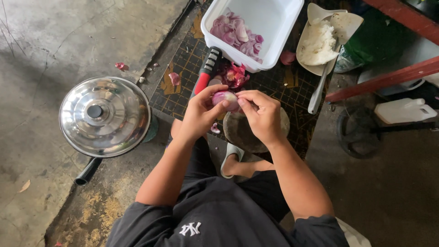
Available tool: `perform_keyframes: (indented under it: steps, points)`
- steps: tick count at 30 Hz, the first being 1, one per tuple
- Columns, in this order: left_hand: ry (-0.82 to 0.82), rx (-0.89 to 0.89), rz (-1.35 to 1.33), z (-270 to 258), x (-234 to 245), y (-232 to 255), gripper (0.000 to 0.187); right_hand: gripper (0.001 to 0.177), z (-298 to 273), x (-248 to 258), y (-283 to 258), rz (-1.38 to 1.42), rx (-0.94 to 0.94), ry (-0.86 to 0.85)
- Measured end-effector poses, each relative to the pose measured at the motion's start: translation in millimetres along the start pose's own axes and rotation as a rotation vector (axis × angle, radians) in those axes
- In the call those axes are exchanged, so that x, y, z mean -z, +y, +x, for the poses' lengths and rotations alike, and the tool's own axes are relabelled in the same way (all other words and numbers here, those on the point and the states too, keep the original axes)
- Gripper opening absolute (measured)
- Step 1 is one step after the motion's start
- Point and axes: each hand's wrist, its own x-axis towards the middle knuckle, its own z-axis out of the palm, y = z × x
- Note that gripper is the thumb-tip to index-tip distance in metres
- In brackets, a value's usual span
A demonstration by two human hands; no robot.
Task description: The person peels the outer layers of red onions and slices them into thin pieces on a wooden cutting board using a red-handled knife. The sliced onions are then transferred into a white plastic container.
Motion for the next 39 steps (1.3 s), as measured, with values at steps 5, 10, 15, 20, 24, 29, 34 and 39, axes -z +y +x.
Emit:
perform_keyframes:
  steps: [5, 10, 15, 20, 24, 29, 34, 39]
  points:
    - [-0.035, -0.003, -0.021, 1.2, 2.4, 4.5, 0.042, 0.010, 1.2, 1.7, -1.3, -0.020, 0.034, -0.024]
    - [-0.057, -0.002, -0.038, 2.8, 4.6, 2.2, 0.043, 0.013, 3.1, 1.4, 1.6, -0.014, 0.056, -0.037]
    - [-0.087, -0.014, -0.047, 2.8, 7.6, 3.0, 0.044, 0.012, 3.7, 1.1, 3.7, -0.006, 0.056, -0.060]
    - [-0.085, -0.020, -0.033, 0.9, 7.2, 10.5, 0.043, 0.007, 2.7, -0.6, -2.9, -0.068, 0.078, -0.053]
    - [-0.076, -0.030, -0.004, -0.1, 5.4, 16.0, 0.043, 0.005, -2.6, -4.2, 1.2, -0.198, 0.155, -0.048]
    - [-0.107, -0.072, 0.024, -1.0, 8.2, 21.3, 0.041, 0.004, -9.5, -12.0, 13.5, -0.329, 0.253, -0.001]
    - [-0.155, -0.097, 0.012, -0.9, 7.7, 25.3, 0.039, 0.004, -11.0, -12.9, 19.9, -0.374, 0.321, 0.038]
    - [-0.222, -0.132, -0.058, -0.3, 8.4, 18.7, 0.039, 0.008, -10.7, -7.5, 15.6, -0.228, 0.256, 0.026]
